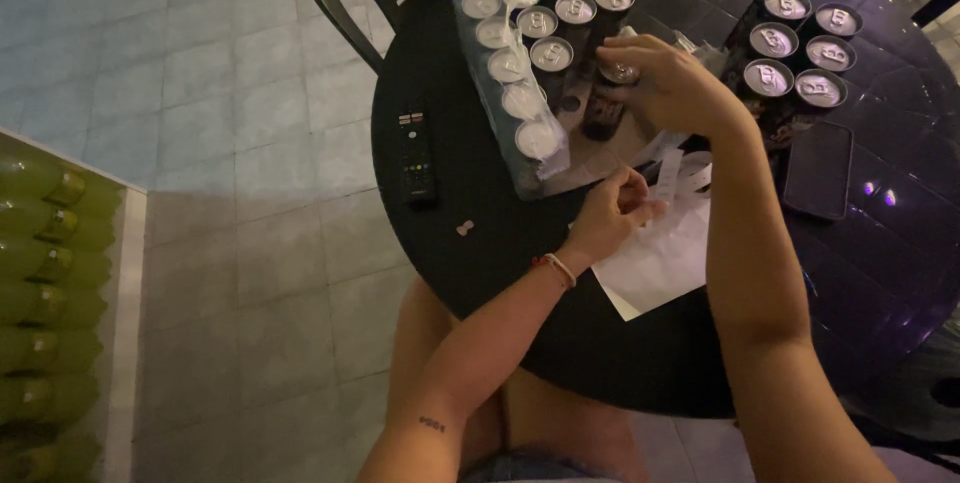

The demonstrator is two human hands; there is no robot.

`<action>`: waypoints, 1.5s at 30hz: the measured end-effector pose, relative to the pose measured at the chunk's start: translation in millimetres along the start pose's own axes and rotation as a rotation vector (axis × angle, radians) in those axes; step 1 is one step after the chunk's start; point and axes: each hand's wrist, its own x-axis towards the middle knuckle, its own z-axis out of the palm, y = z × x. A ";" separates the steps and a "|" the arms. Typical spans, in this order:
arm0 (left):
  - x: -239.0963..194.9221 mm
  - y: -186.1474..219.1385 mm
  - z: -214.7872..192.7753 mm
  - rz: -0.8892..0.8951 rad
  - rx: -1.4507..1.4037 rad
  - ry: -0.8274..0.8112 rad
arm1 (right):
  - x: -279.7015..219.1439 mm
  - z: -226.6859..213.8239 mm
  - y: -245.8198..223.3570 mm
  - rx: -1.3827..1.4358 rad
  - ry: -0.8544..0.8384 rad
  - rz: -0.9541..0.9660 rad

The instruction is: The person sits at a table and applies circular labels to beverage cans. They tear labels from a roll, place them on the cans, and smooth them down. The person handles multiple cans, moving them between a plastic tray and the table surface.

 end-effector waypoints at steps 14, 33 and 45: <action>2.6 -2.9 2.6 0.011 -0.086 0.081 | -9.7 15.5 6.1 -0.166 0.251 0.084; 19.2 -30.4 4.4 0.012 -0.307 0.159 | -155.0 98.1 -47.3 0.395 0.741 0.490; 21.1 -42.2 11.0 -0.082 -0.515 0.101 | -160.6 91.2 -50.4 -0.035 0.663 0.286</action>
